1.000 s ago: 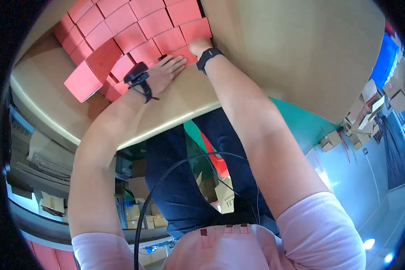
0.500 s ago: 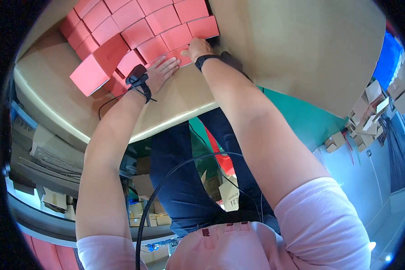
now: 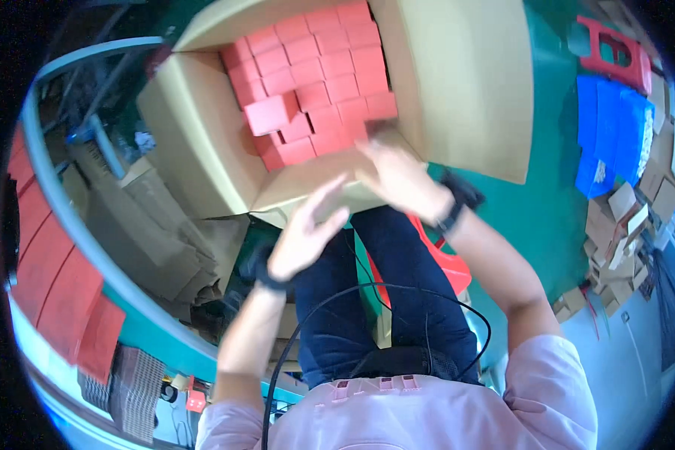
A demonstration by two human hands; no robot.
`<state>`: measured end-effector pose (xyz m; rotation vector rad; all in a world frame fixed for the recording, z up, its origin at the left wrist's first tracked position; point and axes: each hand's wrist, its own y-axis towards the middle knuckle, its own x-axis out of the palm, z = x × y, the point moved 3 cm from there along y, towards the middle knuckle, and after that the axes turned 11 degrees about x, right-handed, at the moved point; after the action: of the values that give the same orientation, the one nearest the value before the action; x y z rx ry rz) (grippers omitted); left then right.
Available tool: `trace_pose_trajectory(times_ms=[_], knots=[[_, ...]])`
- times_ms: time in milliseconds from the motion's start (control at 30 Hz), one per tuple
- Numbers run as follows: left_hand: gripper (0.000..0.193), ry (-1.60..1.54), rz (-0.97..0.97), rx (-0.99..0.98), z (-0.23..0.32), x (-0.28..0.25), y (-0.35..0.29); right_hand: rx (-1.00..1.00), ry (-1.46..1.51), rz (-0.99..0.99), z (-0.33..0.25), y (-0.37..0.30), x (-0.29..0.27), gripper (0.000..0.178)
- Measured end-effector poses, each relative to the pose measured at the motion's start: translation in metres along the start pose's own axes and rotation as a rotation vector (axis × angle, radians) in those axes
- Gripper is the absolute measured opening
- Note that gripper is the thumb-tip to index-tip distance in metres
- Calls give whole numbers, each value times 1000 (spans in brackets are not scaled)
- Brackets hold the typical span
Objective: Packing small red boxes into a larger cardboard shipping box.
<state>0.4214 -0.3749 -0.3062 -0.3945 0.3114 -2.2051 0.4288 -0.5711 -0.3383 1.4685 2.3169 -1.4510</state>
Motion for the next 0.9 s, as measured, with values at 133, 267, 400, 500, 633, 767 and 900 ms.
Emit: trace_pose_trajectory(times_ms=[133, 267, 400, 500, 633, 767, 900], knots=[[70, -635, 332, -80, 110, 18, -113, -168, -33, -276, -113, -154, -70, 56], [82, -673, 415, -19, 197, 42, -208, -244, 176, -791, -209, -253, -116, 63], [88, -634, 528, 192, 244, 25, -258, -289, 335, -691, -285, -272, -143, 63], [85, -452, 663, 377, 261, -9, -279, -469, 385, -277, -343, -276, -136, 94], [75, -504, 875, 479, 241, -40, -318, -823, 102, 51, -436, -249, -83, 103], [66, -617, 931, 417, 210, -61, -334, -795, -86, 329, -484, -201, -23, 104], [59, -707, 902, 335, 189, -82, -331, -731, -264, 619, -512, -139, 26, 101]])
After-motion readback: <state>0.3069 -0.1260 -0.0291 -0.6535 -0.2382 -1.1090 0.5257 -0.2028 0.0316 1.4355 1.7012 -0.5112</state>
